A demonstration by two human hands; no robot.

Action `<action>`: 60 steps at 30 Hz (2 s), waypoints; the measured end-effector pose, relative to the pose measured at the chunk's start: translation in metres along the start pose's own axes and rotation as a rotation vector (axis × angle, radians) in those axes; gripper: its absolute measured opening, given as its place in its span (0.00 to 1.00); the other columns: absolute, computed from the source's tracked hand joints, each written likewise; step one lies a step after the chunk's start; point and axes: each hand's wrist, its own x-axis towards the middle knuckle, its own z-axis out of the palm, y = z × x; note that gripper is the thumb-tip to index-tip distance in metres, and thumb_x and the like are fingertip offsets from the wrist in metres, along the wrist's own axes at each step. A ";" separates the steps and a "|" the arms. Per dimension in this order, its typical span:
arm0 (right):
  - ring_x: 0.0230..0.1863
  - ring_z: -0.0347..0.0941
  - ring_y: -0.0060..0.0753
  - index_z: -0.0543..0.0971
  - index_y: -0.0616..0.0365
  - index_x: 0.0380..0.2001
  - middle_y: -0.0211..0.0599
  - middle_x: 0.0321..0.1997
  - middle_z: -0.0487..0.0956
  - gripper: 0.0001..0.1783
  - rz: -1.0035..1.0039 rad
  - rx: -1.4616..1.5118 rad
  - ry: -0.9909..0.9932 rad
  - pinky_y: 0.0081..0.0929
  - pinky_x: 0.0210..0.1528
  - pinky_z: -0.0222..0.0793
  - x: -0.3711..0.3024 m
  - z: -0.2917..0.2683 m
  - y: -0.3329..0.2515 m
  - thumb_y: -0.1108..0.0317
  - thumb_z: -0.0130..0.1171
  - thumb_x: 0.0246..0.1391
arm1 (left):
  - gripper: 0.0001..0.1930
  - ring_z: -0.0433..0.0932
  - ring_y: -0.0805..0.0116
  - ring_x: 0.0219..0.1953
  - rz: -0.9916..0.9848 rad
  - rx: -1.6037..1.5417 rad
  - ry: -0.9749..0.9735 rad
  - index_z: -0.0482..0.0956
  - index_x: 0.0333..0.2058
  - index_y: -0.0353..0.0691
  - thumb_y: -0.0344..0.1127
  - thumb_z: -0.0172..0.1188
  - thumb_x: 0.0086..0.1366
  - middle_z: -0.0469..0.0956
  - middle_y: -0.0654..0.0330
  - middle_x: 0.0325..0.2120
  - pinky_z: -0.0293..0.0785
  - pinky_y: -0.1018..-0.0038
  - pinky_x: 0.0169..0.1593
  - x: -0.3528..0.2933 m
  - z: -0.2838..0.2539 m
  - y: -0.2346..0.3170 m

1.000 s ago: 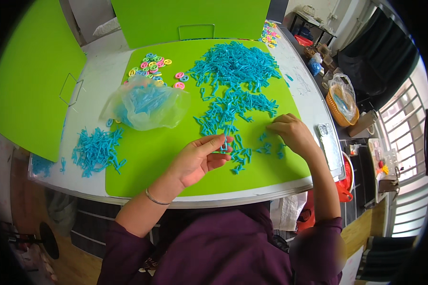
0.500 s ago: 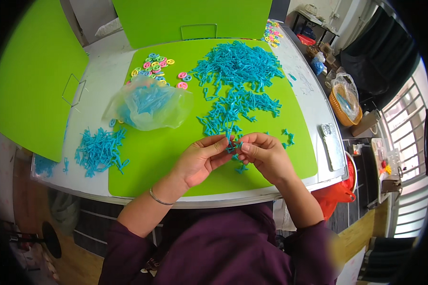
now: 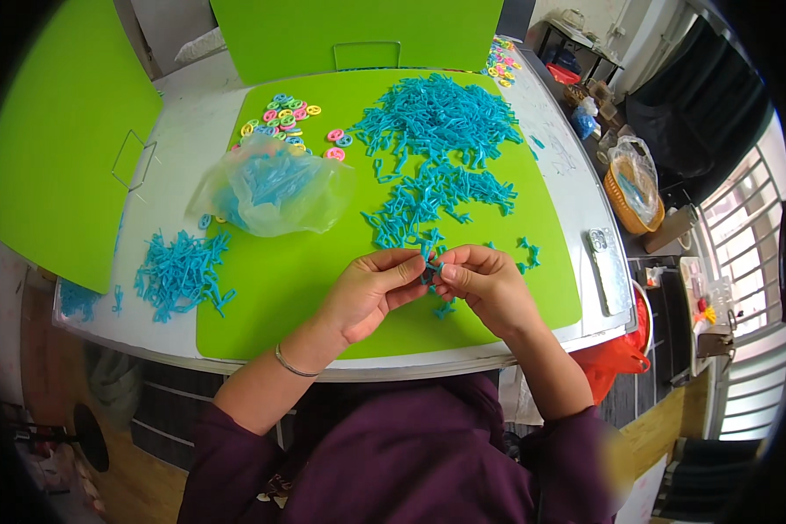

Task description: Sorting through and inspecting various blue plastic toy components on a green workbench.

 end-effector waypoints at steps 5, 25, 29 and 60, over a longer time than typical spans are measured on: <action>0.29 0.74 0.25 0.75 0.65 0.33 0.34 0.28 0.78 0.07 -0.063 -0.132 0.058 0.20 0.33 0.70 -0.003 0.007 0.004 0.73 0.57 0.52 | 0.07 0.77 0.75 0.33 0.395 0.488 0.140 0.79 0.36 0.32 0.27 0.59 0.58 0.79 0.60 0.30 0.76 0.80 0.38 -0.001 0.006 -0.006; 0.36 0.75 0.25 0.77 0.66 0.40 0.35 0.33 0.79 0.10 -0.158 -0.267 -0.027 0.22 0.39 0.72 -0.013 0.019 0.007 0.74 0.53 0.56 | 0.10 0.77 0.74 0.34 0.359 0.417 0.042 0.77 0.37 0.33 0.26 0.62 0.55 0.79 0.58 0.30 0.74 0.78 0.40 -0.007 0.014 0.009; 0.33 0.75 0.24 0.77 0.63 0.40 0.36 0.33 0.79 0.10 -0.208 -0.596 0.030 0.23 0.36 0.71 -0.006 -0.006 -0.013 0.73 0.53 0.55 | 0.10 0.77 0.74 0.31 0.409 0.491 0.093 0.77 0.36 0.34 0.24 0.62 0.54 0.79 0.59 0.30 0.73 0.77 0.38 -0.011 0.009 0.020; 0.26 0.74 0.38 0.79 0.58 0.33 0.43 0.24 0.77 0.09 -0.313 -1.318 0.183 0.31 0.31 0.69 0.053 -0.048 -0.025 0.69 0.54 0.48 | 0.10 0.70 0.57 0.38 0.785 1.904 0.261 0.80 0.31 0.41 0.37 0.64 0.50 0.73 0.56 0.30 0.67 0.66 0.45 0.036 0.010 0.046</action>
